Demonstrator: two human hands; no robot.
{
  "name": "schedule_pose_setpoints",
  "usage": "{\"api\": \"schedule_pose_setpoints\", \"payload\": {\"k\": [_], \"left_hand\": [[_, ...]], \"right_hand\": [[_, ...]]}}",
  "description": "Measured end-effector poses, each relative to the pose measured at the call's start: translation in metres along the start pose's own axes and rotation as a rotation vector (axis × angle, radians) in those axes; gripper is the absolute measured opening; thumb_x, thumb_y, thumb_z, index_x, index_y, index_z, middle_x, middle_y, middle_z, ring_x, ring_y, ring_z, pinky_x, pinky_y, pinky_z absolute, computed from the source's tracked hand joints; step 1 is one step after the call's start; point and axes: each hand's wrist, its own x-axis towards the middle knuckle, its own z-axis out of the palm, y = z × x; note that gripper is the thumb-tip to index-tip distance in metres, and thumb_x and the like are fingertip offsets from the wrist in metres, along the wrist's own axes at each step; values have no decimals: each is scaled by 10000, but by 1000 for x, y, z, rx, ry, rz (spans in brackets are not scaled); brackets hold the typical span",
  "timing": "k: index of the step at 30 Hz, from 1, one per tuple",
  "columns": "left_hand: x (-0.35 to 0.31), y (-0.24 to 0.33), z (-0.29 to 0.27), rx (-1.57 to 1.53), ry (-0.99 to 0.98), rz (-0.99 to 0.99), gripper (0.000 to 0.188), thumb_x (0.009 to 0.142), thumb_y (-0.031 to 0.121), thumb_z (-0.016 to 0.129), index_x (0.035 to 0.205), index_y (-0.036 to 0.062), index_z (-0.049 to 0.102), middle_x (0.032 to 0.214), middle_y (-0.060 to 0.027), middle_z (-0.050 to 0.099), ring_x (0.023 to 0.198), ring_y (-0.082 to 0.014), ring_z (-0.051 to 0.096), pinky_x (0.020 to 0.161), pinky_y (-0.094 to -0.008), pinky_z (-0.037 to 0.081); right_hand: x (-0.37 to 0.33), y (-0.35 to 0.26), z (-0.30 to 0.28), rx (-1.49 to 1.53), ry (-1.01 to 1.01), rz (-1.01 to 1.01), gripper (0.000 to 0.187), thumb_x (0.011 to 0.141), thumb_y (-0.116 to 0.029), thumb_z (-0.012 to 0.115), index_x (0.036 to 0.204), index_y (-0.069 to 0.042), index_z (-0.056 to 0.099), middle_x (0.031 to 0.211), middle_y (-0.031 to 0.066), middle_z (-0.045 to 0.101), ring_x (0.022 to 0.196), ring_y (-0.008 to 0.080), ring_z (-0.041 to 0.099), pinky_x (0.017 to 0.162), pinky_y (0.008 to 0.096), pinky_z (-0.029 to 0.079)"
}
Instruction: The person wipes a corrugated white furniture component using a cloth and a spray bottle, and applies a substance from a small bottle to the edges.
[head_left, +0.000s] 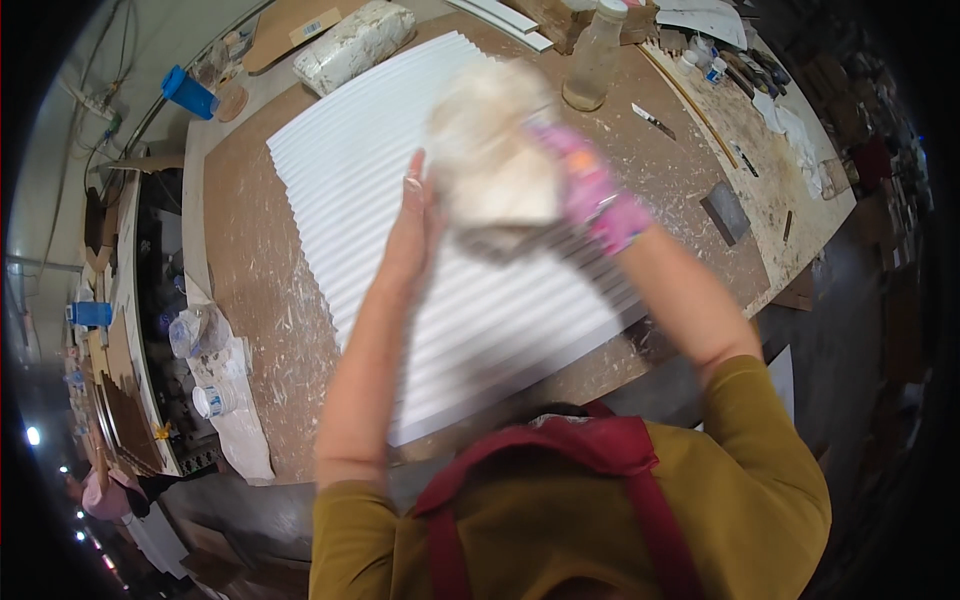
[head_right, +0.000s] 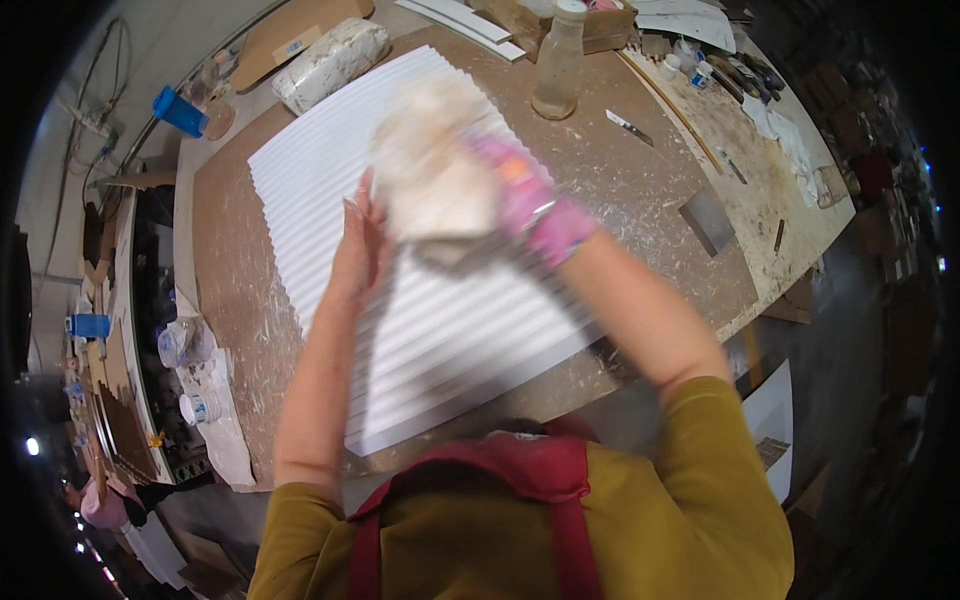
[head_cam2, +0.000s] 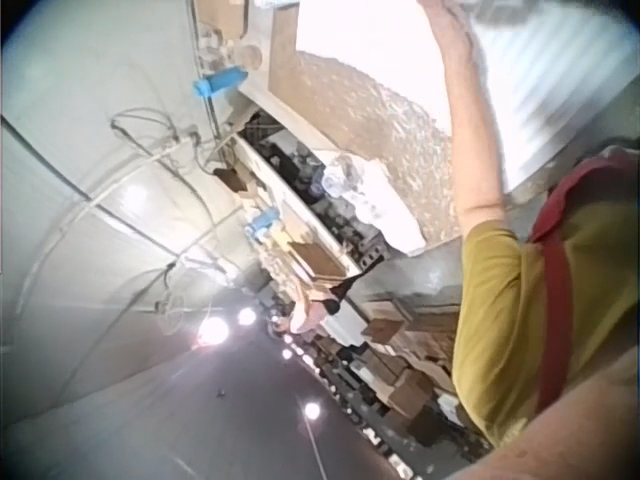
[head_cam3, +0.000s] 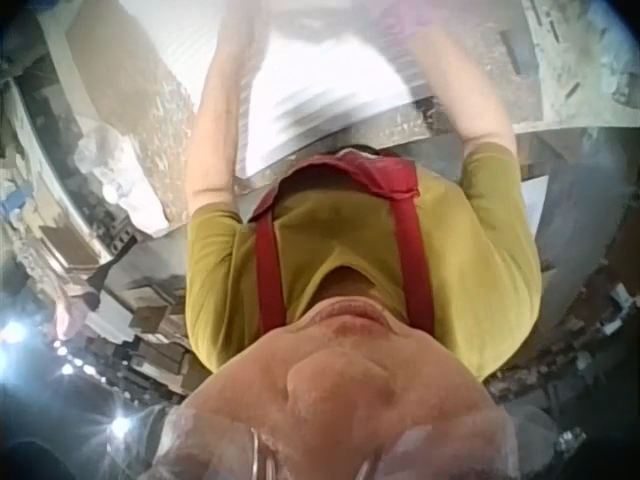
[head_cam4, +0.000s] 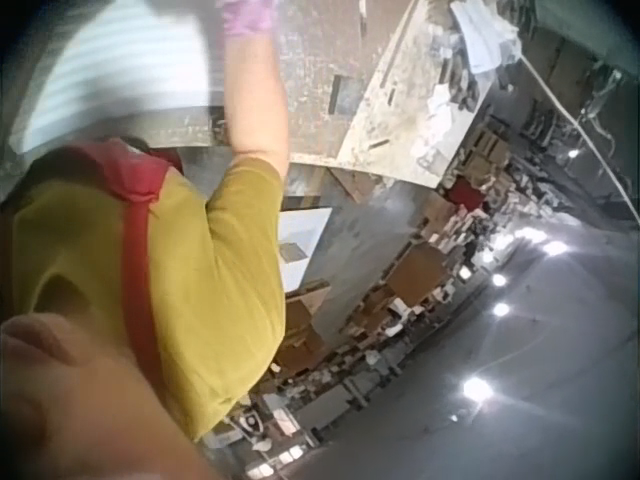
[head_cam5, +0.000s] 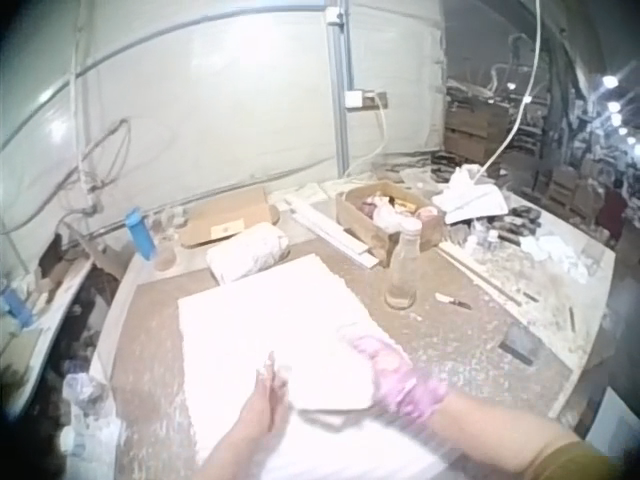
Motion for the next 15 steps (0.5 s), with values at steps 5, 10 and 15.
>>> {"api": "schedule_pose_setpoints", "payload": {"k": [5,10,15], "left_hand": [[-4,-14,-20,-816,310,-128,530,1007,430,346,1399,74,386,1370,-149,493,1232,-354,493,1047,-504,417],[-61,61,-73,-361,704,83,652,977,413,431,1456,16,236,1431,-223,392,1298,-369,435,1075,-534,387],[-96,72,-139,-469,651,284,582,963,389,470,1437,71,352,1464,-168,387,1341,-373,373,1107,-552,310]], "right_hand": [[2,13,5,-1209,-368,-436,592,916,-341,603,1367,-4,419,1441,162,412,1265,297,476,1084,388,381],[20,-180,-20,-1708,251,-1328,657,879,-334,649,1409,-44,393,1259,179,552,1106,274,565,971,402,472],[119,-229,-108,-2222,422,-795,666,887,-327,641,1420,-35,370,1288,177,532,1140,269,545,991,398,450]]}}
